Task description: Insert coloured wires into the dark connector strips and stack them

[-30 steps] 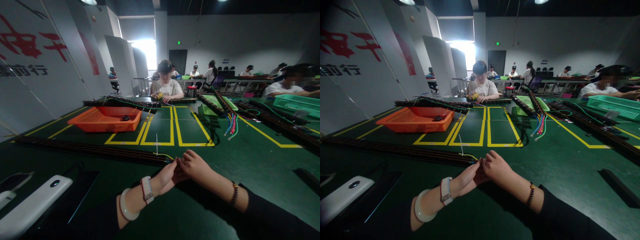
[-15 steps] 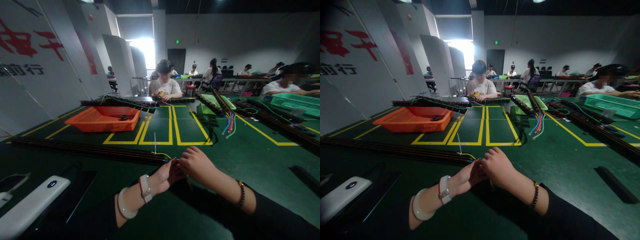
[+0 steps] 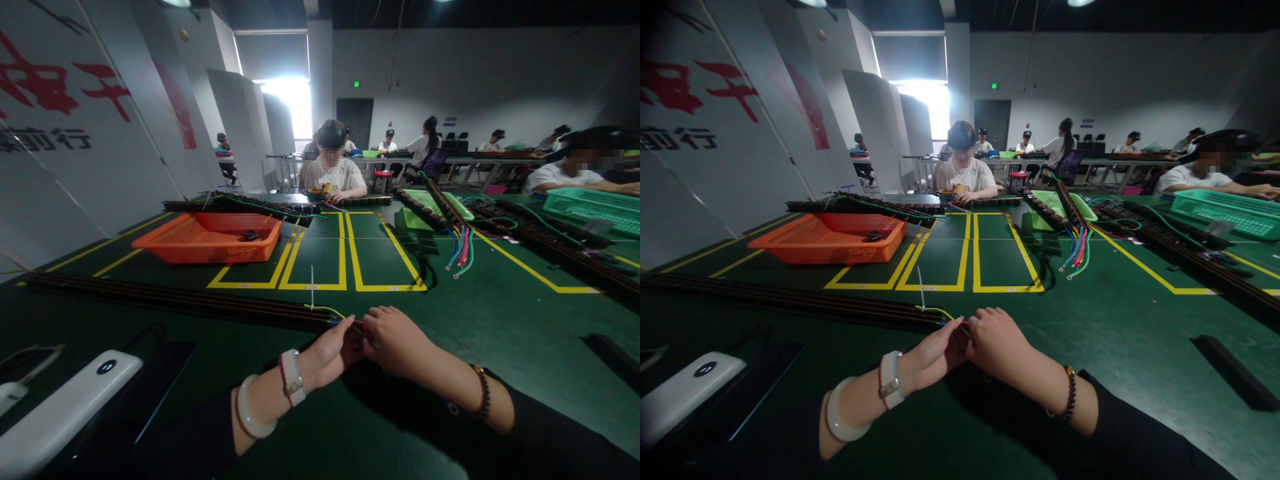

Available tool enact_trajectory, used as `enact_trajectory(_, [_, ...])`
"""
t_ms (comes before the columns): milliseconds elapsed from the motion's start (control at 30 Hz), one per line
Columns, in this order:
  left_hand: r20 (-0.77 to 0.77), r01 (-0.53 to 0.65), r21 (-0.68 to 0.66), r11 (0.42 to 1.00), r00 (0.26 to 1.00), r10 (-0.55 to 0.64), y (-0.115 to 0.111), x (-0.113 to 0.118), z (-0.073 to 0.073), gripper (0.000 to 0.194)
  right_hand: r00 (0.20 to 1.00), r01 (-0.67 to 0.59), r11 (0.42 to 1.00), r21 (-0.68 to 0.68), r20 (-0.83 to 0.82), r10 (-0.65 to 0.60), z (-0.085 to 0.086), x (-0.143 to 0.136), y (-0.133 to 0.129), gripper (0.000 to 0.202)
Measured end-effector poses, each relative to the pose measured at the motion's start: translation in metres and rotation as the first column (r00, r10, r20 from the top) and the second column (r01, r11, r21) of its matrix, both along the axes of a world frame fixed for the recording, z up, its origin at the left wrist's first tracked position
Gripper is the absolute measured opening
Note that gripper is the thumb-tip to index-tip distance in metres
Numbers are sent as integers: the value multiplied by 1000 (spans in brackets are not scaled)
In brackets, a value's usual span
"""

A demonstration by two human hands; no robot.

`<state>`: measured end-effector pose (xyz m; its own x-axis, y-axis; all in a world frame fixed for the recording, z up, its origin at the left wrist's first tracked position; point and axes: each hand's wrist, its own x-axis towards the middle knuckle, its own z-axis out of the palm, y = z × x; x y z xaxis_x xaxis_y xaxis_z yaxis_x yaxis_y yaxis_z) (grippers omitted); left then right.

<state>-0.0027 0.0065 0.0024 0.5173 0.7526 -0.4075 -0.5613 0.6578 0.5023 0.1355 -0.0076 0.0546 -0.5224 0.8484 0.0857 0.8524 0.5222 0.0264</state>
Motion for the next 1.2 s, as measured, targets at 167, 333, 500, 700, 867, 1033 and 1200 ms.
enact_trajectory(167, [28, 72, 34, 997, 997, -73, -1, -3, 3, 34, 988, 121, 987, -105, -84, -130, 14, 9, 5, 10])
enact_trajectory(333, [18, 93, 79, 992, 995, -95, -3, -4, 4, 35, 969, 172, 985, -20, -176, -173, 4, 26, 26, 14])
enact_trajectory(500, [-60, 104, 104, 989, 993, -99, -3, -1, 5, 35, 973, 197, 979, -60, -109, -203, -17, 33, 45, 19])
enact_trajectory(700, [-50, 84, 104, 991, 996, -79, -4, -2, 1, 29, 991, 134, 991, 18, -14, -134, -2, 23, 29, 24])
enact_trajectory(867, [-5, 57, 87, 995, 998, -57, -2, -3, -4, 24, 993, 112, 993, 42, 38, -114, 20, 11, 4, 35])
enact_trajectory(1033, [-1, 58, 84, 995, 998, -58, -3, -3, -3, 25, 982, 125, 991, -55, 149, -116, 17, 7, -1, 30])
enact_trajectory(1200, [-19, 56, 65, 996, 998, -54, -4, -3, 1, 25, 978, 140, 984, -108, 170, -121, 15, 8, 0, 29])
